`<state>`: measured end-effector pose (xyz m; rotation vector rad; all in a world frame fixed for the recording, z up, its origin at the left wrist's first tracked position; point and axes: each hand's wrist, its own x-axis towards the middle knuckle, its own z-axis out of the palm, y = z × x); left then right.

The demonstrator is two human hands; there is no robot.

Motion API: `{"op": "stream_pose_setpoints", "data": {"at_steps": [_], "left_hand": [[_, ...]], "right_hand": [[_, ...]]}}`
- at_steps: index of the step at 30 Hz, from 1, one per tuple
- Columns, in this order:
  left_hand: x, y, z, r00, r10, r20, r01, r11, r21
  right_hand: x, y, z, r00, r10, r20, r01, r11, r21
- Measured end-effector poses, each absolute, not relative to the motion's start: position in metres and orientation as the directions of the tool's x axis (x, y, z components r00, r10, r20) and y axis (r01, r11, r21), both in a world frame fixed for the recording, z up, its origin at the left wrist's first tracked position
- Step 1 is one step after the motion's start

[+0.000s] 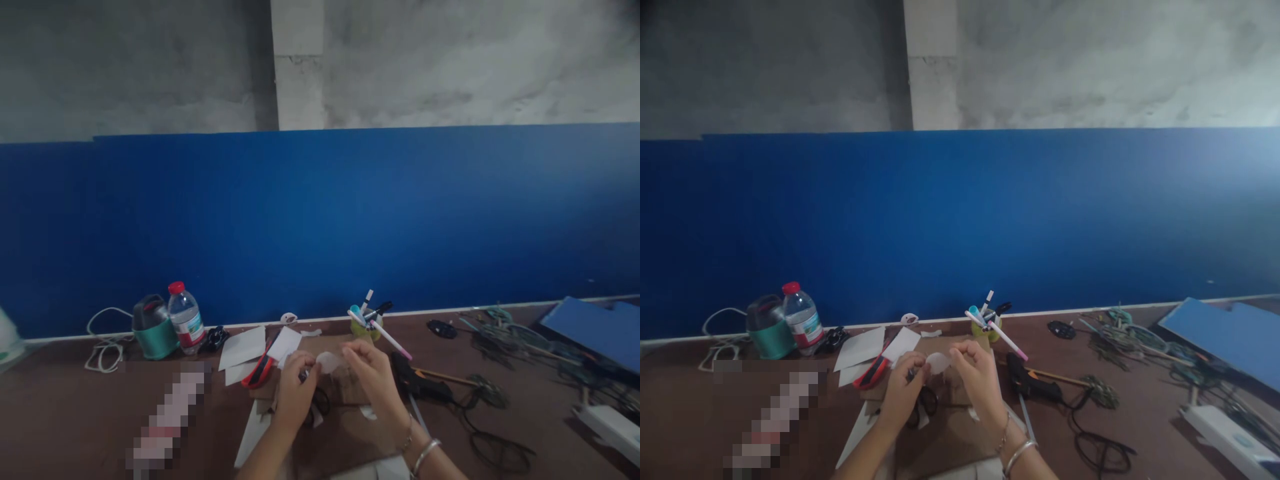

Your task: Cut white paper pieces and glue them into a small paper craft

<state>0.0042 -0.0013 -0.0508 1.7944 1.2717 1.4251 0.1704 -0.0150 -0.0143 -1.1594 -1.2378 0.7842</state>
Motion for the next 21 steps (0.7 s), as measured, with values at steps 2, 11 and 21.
{"op": "stream_pose_setpoints", "data": {"at_steps": [2, 11, 21], "left_hand": [[0.004, 0.000, -0.052, 0.009, 0.887, 0.462, 0.346, -0.436, 0.831], [0.002, 0.003, -0.061, -0.001, 0.882, 0.472, 0.342, -0.443, 0.828], [0.002, 0.005, -0.061, -0.060, 0.888, 0.457, 0.330, -0.414, 0.848]], "right_hand": [[0.170, -0.016, -0.014, 0.204, 0.940, 0.272, 0.117, 0.252, -0.961], [0.172, -0.021, 0.008, 0.307, 0.916, 0.259, 0.056, 0.254, -0.966], [0.224, -0.016, 0.027, 0.558, 0.765, 0.321, 0.029, 0.369, -0.929]]}}
